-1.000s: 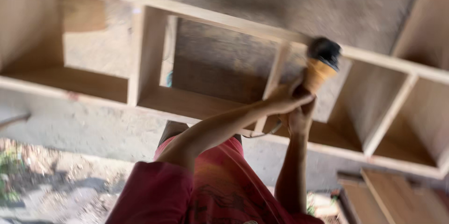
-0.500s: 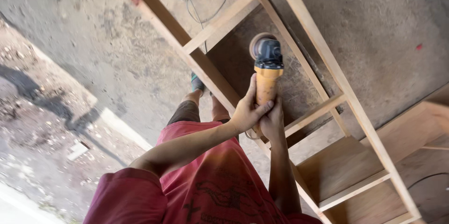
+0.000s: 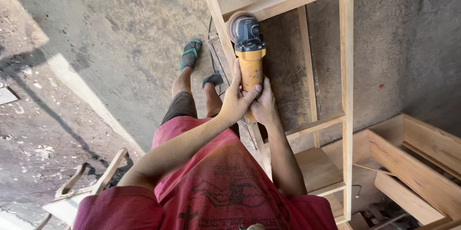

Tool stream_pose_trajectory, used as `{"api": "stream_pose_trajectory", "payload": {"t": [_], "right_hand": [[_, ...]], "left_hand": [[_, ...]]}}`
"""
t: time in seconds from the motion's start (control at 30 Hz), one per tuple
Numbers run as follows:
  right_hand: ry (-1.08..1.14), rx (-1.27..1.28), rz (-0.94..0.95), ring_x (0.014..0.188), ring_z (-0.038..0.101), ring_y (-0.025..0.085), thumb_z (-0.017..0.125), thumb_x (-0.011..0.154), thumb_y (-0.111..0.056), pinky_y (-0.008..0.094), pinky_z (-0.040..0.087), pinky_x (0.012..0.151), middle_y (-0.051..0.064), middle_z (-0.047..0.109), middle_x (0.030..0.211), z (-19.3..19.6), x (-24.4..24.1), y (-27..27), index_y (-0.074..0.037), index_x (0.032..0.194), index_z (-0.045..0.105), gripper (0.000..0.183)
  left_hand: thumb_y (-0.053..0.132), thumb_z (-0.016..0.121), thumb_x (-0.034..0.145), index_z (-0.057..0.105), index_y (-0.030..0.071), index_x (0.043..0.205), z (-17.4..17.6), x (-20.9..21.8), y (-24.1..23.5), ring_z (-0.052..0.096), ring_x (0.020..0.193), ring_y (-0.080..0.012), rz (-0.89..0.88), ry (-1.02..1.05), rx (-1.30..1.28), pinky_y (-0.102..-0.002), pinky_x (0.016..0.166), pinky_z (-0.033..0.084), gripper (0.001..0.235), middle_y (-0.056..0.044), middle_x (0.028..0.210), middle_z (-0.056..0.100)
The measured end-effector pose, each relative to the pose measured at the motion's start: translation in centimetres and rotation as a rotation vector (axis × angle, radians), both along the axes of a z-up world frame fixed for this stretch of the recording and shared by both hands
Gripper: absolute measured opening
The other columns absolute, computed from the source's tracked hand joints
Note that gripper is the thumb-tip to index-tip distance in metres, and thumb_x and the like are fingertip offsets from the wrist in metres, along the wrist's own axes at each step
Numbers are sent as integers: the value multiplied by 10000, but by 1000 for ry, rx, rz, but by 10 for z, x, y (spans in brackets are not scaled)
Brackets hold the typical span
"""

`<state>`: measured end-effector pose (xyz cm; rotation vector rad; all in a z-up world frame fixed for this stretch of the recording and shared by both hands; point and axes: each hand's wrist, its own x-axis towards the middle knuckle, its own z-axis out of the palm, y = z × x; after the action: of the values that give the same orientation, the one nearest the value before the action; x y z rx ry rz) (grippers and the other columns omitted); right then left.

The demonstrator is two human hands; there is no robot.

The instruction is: The person uses an electric sander to smooth the surfaces of a wooden shelf unit. They move the sander along the top edges, sides, and interior frames of the structure, adjusting their position to reach different sections.

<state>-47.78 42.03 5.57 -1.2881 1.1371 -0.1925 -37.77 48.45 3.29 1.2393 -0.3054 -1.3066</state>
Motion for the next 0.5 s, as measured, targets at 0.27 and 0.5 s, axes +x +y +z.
{"api": "stream_pose_trajectory", "payload": {"t": [0.27,0.5], "right_hand": [[155,-129,198,1205,682,301,769,910,-136,422,558,989,215,672,1315,7,9,-15,-17,1505,379,721],[192,-64,72,1176,695,298,755,912,-168,427,579,952,200,669,1296,6,-4,-38,-29,1482,367,704]], "left_hand": [[149,672,1014,-46,15,1664,0,1,0,552,1390,-240,86,-19,-6,-352,1166,468,978,-214,1564,470],[189,688,1026,-30,31,1683,-6,-15,-33,503,1444,-259,38,-54,-40,-360,1203,425,986,-227,1602,438]]}}
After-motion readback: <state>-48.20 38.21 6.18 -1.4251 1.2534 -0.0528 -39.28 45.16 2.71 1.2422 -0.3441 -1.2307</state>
